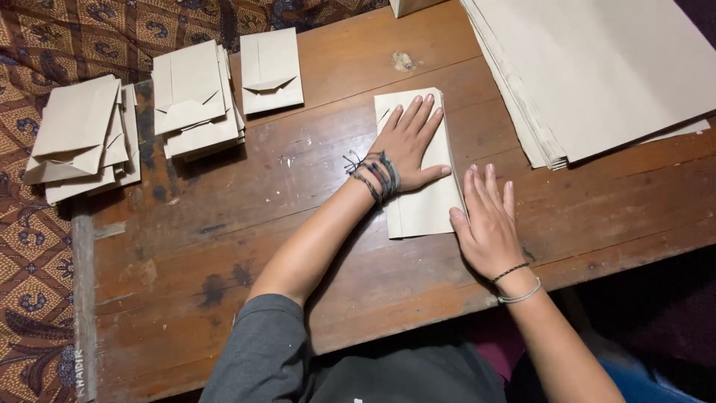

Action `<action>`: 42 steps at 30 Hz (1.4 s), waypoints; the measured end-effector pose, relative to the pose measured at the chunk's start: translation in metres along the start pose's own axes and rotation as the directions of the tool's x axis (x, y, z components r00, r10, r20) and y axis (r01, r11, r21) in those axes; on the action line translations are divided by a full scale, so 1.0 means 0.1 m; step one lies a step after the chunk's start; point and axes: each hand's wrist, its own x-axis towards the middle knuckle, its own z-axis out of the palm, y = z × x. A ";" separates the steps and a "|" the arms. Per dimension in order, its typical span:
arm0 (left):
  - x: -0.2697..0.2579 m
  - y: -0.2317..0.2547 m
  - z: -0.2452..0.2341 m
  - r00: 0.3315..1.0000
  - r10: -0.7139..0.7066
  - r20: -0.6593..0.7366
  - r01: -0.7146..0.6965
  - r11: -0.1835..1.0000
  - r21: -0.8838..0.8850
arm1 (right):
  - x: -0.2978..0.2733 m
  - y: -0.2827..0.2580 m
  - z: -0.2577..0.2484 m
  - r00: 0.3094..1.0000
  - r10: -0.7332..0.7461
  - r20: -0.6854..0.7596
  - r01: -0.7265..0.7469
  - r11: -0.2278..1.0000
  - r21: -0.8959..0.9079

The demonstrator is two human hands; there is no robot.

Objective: Folding a flat sheet of paper into a paper bag by making several precise folds and creases.

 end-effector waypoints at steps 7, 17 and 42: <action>-0.02 0.25 0.13 0.997 -0.068 -0.020 0.070 0.992 0.103 | 0.03 -0.02 -0.01 1.000 0.007 -0.017 -0.007 1.000 0.012; -0.14 0.31 0.15 0.996 -0.085 -0.025 0.084 0.994 -0.068 | 0.00 -0.03 -0.03 0.999 -0.038 -0.021 0.039 0.998 0.049; 0.03 0.00 0.09 0.980 -0.182 -0.079 0.165 0.968 -0.188 | -0.02 -0.17 -0.07 0.988 -0.110 0.109 0.129 0.975 -0.179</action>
